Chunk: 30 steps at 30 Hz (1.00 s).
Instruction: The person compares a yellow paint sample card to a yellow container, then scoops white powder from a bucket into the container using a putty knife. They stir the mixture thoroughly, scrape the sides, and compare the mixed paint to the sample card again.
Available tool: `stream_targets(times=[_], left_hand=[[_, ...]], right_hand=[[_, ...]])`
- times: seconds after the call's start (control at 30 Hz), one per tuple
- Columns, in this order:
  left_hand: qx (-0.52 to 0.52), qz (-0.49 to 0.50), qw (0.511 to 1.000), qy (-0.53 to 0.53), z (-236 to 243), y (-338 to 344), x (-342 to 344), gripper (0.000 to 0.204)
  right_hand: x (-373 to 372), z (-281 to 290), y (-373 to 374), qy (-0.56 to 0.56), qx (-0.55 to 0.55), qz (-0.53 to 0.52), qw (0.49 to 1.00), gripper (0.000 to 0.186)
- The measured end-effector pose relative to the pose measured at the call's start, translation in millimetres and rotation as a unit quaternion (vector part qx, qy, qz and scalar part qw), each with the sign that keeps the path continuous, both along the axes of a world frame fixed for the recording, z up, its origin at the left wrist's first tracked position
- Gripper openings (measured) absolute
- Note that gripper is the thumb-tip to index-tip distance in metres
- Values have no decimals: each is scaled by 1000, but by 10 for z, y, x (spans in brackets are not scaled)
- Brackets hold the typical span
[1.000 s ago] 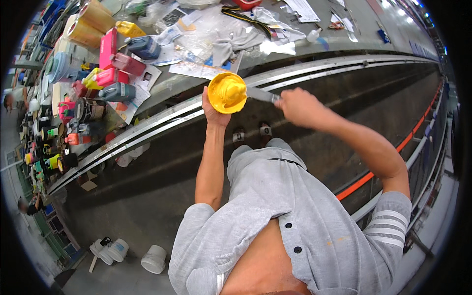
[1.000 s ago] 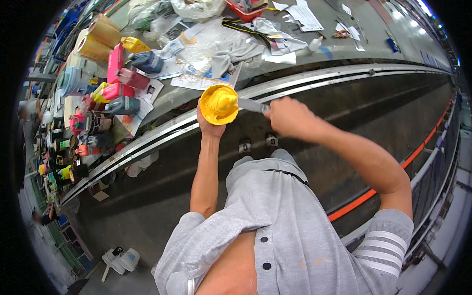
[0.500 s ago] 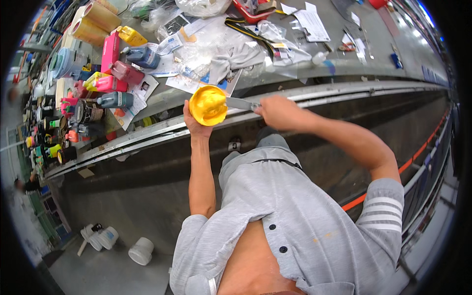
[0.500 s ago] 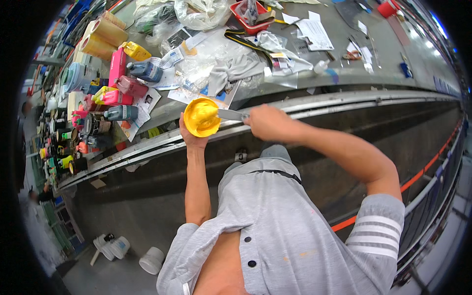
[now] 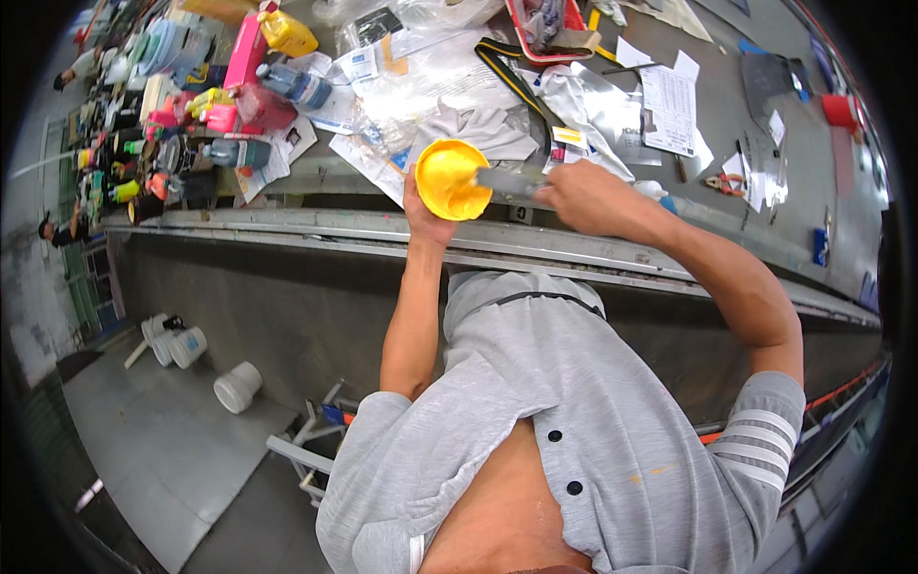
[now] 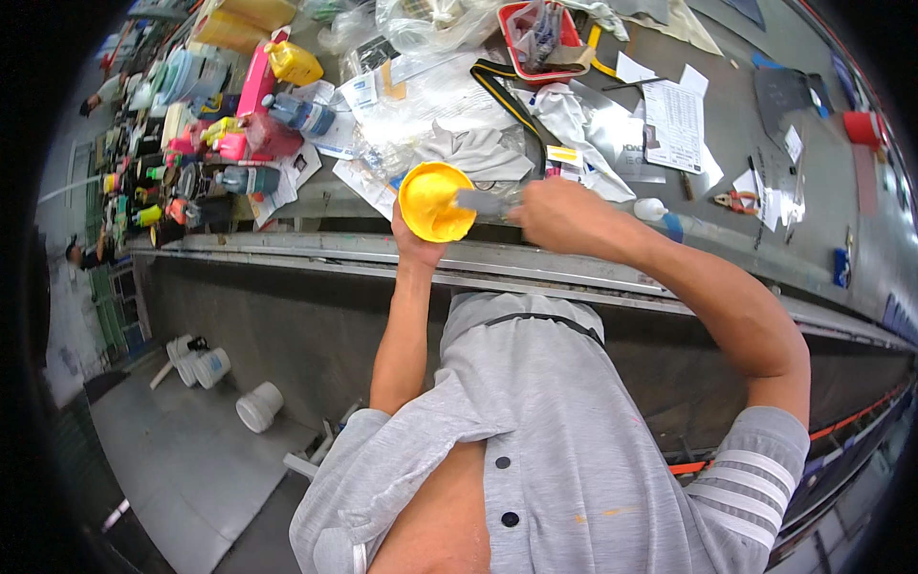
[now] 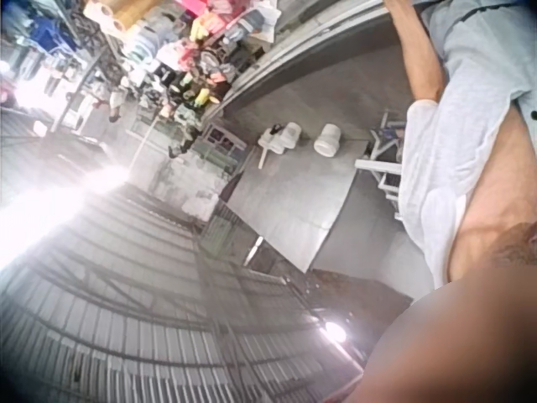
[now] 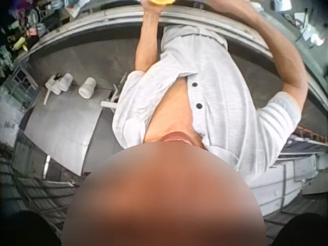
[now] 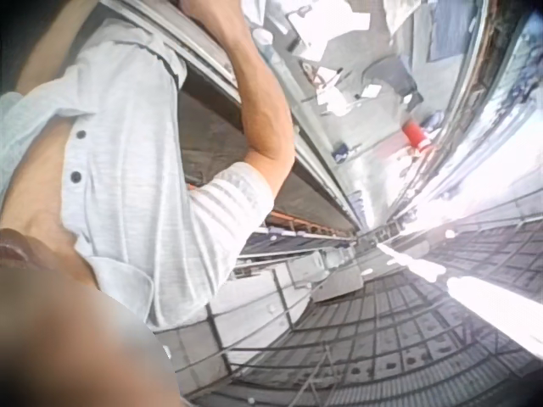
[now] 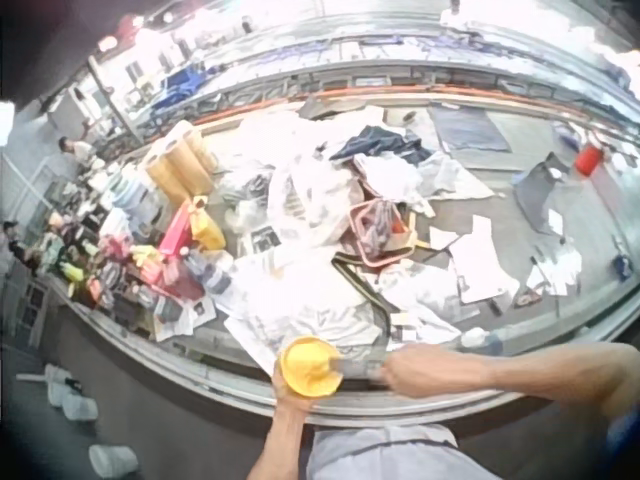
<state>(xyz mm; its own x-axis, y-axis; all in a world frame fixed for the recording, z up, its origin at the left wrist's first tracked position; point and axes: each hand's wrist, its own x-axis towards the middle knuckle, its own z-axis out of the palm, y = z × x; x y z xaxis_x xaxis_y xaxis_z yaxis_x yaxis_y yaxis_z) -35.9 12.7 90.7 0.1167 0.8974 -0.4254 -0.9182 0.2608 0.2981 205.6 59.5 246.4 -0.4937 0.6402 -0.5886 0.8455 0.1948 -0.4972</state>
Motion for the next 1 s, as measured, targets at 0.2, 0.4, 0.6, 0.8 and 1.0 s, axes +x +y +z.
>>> stream_targets(times=[0.2,0.4,0.6,0.8,1.0], left_hand=[[-37,46,998,-3,-214,65,212,49],[17,39,999,-15,-129,61,145,51],[-26,-1,999,-27,-242,-71,150,51],[47,23,996,-68,-162,-167,120,54],[37,167,984,-40,-370,-376,363,58]], right_hand=[[28,118,-56,10,8,89,996,34],[302,104,3,-54,55,14,997,33],[-56,534,21,7,394,288,873,13],[-175,587,-144,-109,194,206,953,20],[-813,656,-547,30,-409,-331,850,32]])
